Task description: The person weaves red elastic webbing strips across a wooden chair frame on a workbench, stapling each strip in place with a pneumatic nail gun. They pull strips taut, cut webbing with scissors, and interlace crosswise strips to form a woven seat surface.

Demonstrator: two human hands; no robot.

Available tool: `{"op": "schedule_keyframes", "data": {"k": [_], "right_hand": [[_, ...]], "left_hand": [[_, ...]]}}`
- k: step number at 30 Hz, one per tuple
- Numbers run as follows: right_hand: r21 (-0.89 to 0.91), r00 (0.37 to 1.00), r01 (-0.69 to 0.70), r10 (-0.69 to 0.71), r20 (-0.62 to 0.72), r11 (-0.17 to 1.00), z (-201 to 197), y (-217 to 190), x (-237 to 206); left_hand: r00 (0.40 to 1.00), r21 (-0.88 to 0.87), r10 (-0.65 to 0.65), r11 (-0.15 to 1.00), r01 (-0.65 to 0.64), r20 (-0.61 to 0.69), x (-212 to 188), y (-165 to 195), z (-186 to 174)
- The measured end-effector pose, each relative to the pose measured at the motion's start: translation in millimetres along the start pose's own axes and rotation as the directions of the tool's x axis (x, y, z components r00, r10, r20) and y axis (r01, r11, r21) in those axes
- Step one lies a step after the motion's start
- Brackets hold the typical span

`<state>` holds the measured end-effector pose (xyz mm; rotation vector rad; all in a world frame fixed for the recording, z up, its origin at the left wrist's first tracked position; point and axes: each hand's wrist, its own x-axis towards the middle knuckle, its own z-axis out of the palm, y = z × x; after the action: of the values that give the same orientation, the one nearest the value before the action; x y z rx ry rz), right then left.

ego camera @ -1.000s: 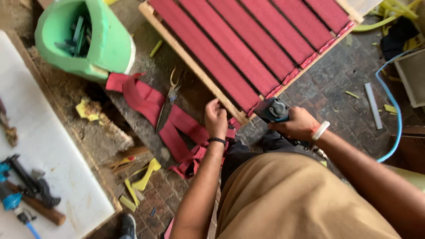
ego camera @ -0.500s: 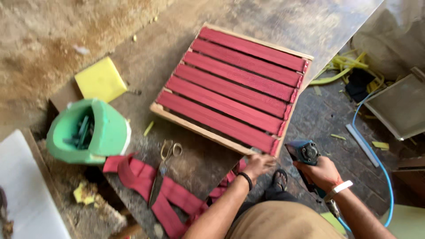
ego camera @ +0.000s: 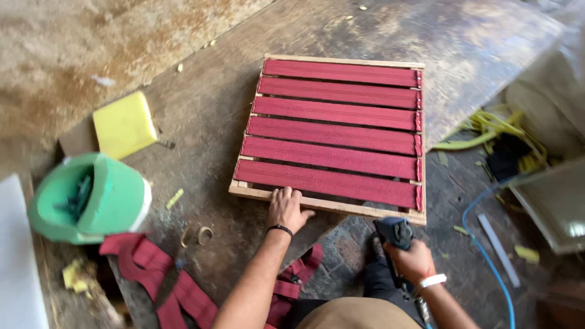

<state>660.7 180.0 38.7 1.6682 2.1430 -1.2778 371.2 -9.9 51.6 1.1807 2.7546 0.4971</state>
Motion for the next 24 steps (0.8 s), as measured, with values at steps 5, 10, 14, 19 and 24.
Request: {"op": "schedule_keyframes", "data": {"k": [5,10,14,19,24], "right_hand": [[-0.116,0.981,0.187,-0.18,0.07,0.975,-61,9,69],[-0.233,0.918,0.382,-0.339,0.204,0.894,-113,-10,144],[-0.32,0.833,0.536,-0.429,0.349,0.781,-132,-34,197],[-0.402,0.779,0.616,-0.445,0.442,0.677,-133,-50,235],[-0.24,0.7,0.476,-0.2,0.685,0.846,-150,-73,286]], "left_hand": [[0.966,0.051,-0.251,0.967,0.248,0.062,14,52,18],[0.862,0.051,-0.499,0.867,0.496,0.093,18,99,24],[0.774,0.057,-0.627,0.779,0.624,0.086,11,126,29],[0.681,0.035,-0.727,0.686,0.727,0.084,3,147,27],[0.615,0.079,-0.777,0.627,0.775,0.136,2,154,32]]}}
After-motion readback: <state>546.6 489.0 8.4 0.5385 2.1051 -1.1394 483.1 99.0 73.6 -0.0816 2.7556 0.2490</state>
